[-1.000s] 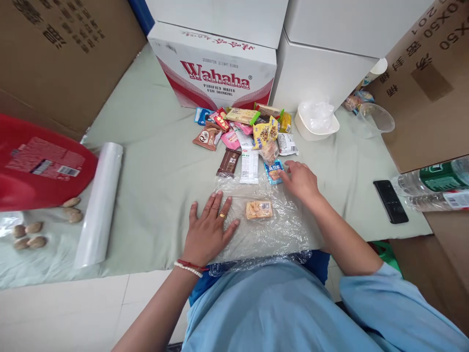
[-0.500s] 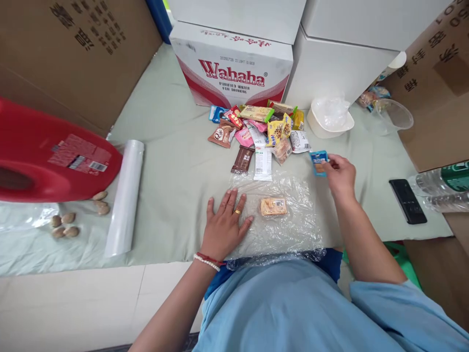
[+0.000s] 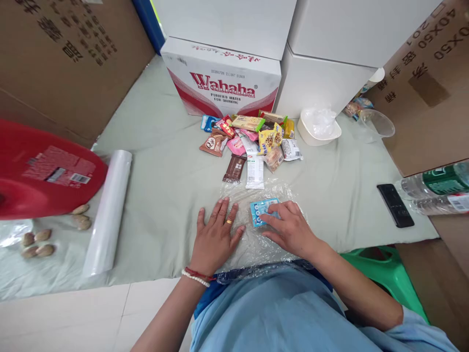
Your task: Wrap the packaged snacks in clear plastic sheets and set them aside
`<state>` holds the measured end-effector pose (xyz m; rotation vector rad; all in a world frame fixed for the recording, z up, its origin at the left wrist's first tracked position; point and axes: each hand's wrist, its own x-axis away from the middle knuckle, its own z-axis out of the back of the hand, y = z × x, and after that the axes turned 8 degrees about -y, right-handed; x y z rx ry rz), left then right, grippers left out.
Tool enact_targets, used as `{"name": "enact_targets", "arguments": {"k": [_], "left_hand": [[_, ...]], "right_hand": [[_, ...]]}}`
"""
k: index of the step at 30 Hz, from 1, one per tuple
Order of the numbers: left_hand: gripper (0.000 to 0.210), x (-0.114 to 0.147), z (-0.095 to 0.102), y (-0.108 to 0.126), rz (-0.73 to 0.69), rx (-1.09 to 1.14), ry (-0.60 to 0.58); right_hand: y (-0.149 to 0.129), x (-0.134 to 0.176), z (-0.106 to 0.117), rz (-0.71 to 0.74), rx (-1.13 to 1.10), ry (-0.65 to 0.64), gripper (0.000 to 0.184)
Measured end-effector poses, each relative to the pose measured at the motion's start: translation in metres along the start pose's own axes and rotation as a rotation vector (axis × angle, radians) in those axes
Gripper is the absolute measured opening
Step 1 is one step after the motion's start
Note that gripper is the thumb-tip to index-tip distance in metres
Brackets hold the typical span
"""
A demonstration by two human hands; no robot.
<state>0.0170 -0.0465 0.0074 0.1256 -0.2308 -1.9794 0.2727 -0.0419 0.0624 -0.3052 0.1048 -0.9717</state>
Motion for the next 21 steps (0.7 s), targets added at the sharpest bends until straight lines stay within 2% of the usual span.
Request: {"name": "enact_targets", "arguments": {"k": [3,5,8,11,14,18,21], "left_hand": [[0.060,-0.001,0.000,0.000,0.005,0.004,0.008],[0.061,-0.001,0.000,0.000,0.005,-0.001,0.007],[0.062,0.000,0.000,0.000,0.000,0.002,-0.001],[0.062,0.000,0.000,0.000,0.002,0.010,0.002],[0.062,0.000,-0.001,0.000,0.006,0.017,0.009],[0.061,0.000,-0.001,0.000,0.003,0.027,0.014],[0.062,0.001,-0.002,-0.002,-0.001,0.030,0.021]], "right_hand": [[0.010,-0.011,0.010,0.024,0.008,0.014,0.071],[0.015,-0.021,0.015,0.027,0.014,-0.066,0.082],[0.015,-0.034,0.016,0.028,0.037,-0.202,0.075],[0.011,-0.037,0.014,0.026,0.075,-0.248,0.069],[0.011,-0.027,0.015,0.008,0.060,-0.228,0.069],[0.012,-0.008,0.021,-0.005,0.002,-0.125,0.071],[0.008,-0.004,0.018,0.007,-0.051,-0.066,0.073]]}}
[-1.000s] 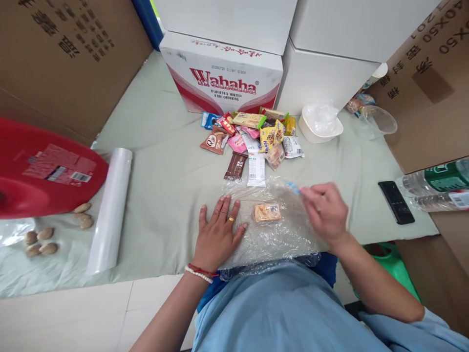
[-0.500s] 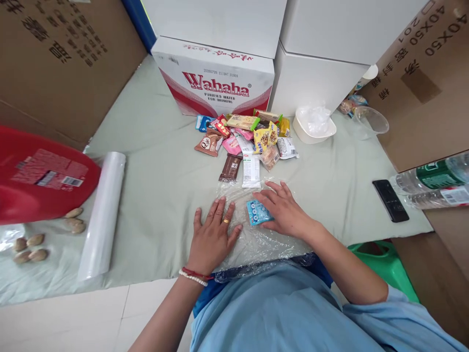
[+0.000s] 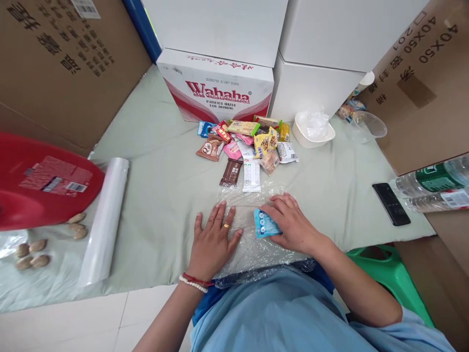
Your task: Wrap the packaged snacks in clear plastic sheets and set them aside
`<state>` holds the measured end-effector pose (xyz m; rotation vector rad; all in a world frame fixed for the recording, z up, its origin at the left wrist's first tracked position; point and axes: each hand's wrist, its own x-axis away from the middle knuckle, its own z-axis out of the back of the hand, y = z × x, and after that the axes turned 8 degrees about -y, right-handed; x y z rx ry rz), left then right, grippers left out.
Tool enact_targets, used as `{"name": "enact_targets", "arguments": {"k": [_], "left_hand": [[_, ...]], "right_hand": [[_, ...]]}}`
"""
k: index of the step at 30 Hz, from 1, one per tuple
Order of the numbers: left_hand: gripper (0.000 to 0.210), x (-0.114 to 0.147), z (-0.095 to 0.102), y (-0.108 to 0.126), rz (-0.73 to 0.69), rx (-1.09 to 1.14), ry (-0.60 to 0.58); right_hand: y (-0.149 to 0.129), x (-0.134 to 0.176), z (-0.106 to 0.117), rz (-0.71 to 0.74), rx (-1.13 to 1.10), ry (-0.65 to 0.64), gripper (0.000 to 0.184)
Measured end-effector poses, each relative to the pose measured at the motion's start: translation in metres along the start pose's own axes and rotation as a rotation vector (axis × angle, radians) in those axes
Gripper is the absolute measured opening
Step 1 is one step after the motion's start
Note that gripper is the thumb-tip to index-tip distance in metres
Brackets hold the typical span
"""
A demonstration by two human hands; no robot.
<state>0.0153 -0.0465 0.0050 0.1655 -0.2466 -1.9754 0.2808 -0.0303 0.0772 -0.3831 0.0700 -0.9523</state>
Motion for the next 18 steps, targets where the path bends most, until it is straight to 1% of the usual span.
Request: {"name": "enact_targets", "arguments": {"k": [2,5,7,8,10,11,12,13,15,16,18], "left_hand": [[0.064,0.000,-0.002,-0.003,-0.008,-0.002,0.006],[0.068,0.000,-0.002,-0.008,-0.037,0.009,0.017],[0.069,0.002,0.002,-0.010,-0.045,0.013,0.040],[0.068,0.004,0.006,-0.011,-0.041,0.008,0.066],[0.067,0.013,0.017,-0.011,-0.049,-0.006,0.150],[0.067,0.020,0.023,-0.011,-0.083,-0.003,0.191],[0.068,0.027,0.028,-0.012,-0.149,0.016,0.216],[0.070,0.036,0.033,-0.012,-0.240,0.052,0.217],[0.070,0.055,0.037,-0.016,-0.428,0.145,0.150],[0.068,0.063,0.037,-0.020,-0.488,0.177,0.101],[0.058,0.077,0.031,-0.027,-0.544,0.173,0.022]], "right_hand": [[-0.003,-0.006,-0.006,0.015,-0.023,-0.014,0.074],[-0.004,-0.018,-0.016,0.005,-0.027,-0.096,0.071],[-0.002,-0.017,-0.016,0.001,-0.037,-0.113,0.074],[0.000,-0.012,-0.014,0.008,-0.045,-0.094,0.077],[0.005,0.008,-0.009,0.038,-0.058,-0.016,0.078],[0.007,0.023,-0.007,0.061,-0.067,0.024,0.074],[0.010,0.039,-0.006,0.091,-0.080,0.054,0.068],[0.012,0.056,-0.007,0.120,-0.100,0.067,0.063],[0.016,0.091,-0.016,0.166,-0.142,0.037,0.060],[0.018,0.107,-0.023,0.171,-0.152,0.003,0.061],[0.021,0.131,-0.039,0.135,-0.143,-0.051,0.059]]}}
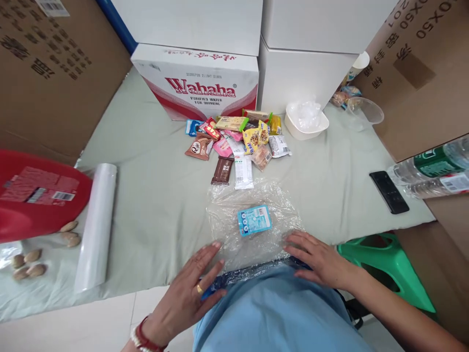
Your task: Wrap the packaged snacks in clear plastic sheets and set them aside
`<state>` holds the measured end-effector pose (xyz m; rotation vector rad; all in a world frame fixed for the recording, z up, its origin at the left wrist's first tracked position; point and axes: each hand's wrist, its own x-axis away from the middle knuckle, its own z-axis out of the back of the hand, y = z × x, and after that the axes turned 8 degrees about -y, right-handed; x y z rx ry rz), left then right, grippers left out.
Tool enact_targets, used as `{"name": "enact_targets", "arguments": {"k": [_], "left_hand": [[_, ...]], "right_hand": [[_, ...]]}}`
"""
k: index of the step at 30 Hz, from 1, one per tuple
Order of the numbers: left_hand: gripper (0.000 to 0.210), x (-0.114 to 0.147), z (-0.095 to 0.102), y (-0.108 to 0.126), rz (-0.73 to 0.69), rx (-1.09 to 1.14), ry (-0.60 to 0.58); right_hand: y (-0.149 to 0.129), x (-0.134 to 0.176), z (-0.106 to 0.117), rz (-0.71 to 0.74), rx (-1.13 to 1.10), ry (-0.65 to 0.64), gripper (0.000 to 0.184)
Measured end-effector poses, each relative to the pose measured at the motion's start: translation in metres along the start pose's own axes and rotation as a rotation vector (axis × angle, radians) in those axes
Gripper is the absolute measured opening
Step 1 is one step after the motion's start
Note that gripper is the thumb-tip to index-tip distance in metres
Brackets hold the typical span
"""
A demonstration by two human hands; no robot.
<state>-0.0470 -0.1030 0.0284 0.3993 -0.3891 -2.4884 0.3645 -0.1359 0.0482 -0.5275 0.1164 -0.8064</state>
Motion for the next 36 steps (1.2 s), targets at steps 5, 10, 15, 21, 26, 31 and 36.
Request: {"name": "enact_targets", "arguments": {"k": [5,10,15,21,26,31,36], "left_hand": [[0.029,0.015,-0.014,-0.007,0.019,-0.074,-0.037],[0.021,0.002,0.003,-0.011,0.211,0.280,0.016],[0.028,-0.022,0.029,-0.029,0.494,0.501,0.045],[0.041,-0.067,0.015,-0.062,0.797,0.497,0.233],[0.035,-0.078,0.014,-0.051,0.946,0.068,0.566],[0.021,-0.085,0.024,0.010,0.502,-0.172,0.642],[0.031,-0.131,-0.001,0.036,0.377,-0.153,0.180]], "right_hand": [[0.012,0.011,-0.023,-0.058,-0.018,0.132,0.040],[0.020,-0.006,0.004,0.005,-0.237,0.153,0.023],[0.026,-0.032,0.048,-0.127,-0.334,0.145,0.029],[0.047,-0.075,0.064,-0.372,-0.336,0.128,0.030],[0.055,-0.090,0.070,-0.627,0.069,-0.063,0.028],[0.055,-0.122,0.085,-0.531,0.157,-0.011,0.031],[0.057,-0.182,0.076,-0.511,0.151,-0.019,0.043]]}}
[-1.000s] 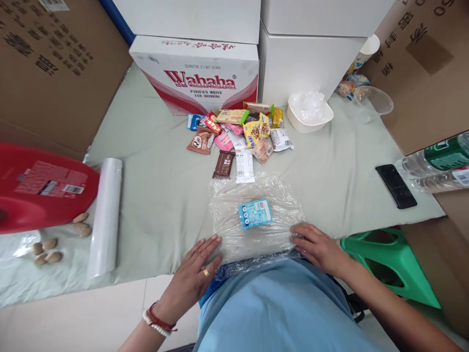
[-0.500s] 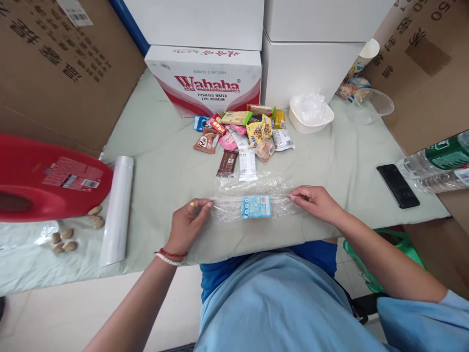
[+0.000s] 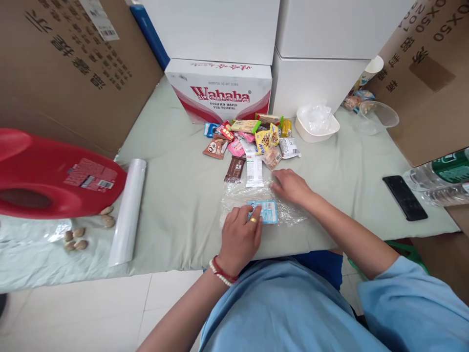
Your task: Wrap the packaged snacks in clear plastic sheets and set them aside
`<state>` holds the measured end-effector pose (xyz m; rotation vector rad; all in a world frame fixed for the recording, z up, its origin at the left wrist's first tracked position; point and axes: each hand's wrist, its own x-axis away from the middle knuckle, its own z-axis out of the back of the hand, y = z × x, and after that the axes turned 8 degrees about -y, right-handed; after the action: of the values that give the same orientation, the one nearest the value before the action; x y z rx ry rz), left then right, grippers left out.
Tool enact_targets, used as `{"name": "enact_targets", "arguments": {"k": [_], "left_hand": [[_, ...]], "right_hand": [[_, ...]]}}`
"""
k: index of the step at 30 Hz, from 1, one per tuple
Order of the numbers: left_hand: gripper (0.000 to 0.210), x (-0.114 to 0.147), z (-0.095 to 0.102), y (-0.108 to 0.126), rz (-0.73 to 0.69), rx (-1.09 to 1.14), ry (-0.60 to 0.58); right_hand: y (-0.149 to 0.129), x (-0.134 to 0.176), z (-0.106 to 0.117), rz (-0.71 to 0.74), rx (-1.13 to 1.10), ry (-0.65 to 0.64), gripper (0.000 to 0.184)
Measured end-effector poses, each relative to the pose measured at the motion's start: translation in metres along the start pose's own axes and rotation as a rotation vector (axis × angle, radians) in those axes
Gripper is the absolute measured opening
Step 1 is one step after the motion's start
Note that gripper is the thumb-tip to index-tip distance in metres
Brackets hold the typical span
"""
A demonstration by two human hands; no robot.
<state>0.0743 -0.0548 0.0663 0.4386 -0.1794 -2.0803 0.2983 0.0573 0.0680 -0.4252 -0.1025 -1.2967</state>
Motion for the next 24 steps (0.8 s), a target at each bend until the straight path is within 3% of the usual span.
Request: {"name": "enact_targets", "arguments": {"k": [3,6,10,13,16,21,24], "left_hand": [[0.033,-0.017,-0.014,0.005,0.099,-0.118,-0.195],[0.034,-0.023,-0.014,0.005,0.138,-0.130,-0.397],[0.038,-0.025,-0.007,0.008,0.207,-0.105,-0.543],[0.038,-0.027,-0.005,0.011,0.226,-0.095,-0.537],[0.035,-0.027,-0.008,0.011,0.238,-0.051,-0.499],[0.036,-0.017,-0.021,0.001,0.242,0.097,-0.404],[0.031,-0.008,-0.027,-0.013,0.214,0.357,-0.296]], "right_hand": [[-0.012,-0.021,-0.005,-0.050,-0.030,-0.029,0.043],[-0.014,-0.027,-0.001,-0.024,-0.104,-0.109,0.020],[-0.013,-0.015,0.014,0.156,-0.164,-0.045,0.013],[-0.017,0.010,0.022,0.355,-0.231,-0.006,0.016],[-0.023,0.039,0.015,0.516,-0.195,-0.101,0.023],[-0.024,0.069,-0.026,0.567,-0.295,-0.090,0.037],[-0.023,0.074,-0.050,0.572,-0.332,-0.043,0.041]]}}
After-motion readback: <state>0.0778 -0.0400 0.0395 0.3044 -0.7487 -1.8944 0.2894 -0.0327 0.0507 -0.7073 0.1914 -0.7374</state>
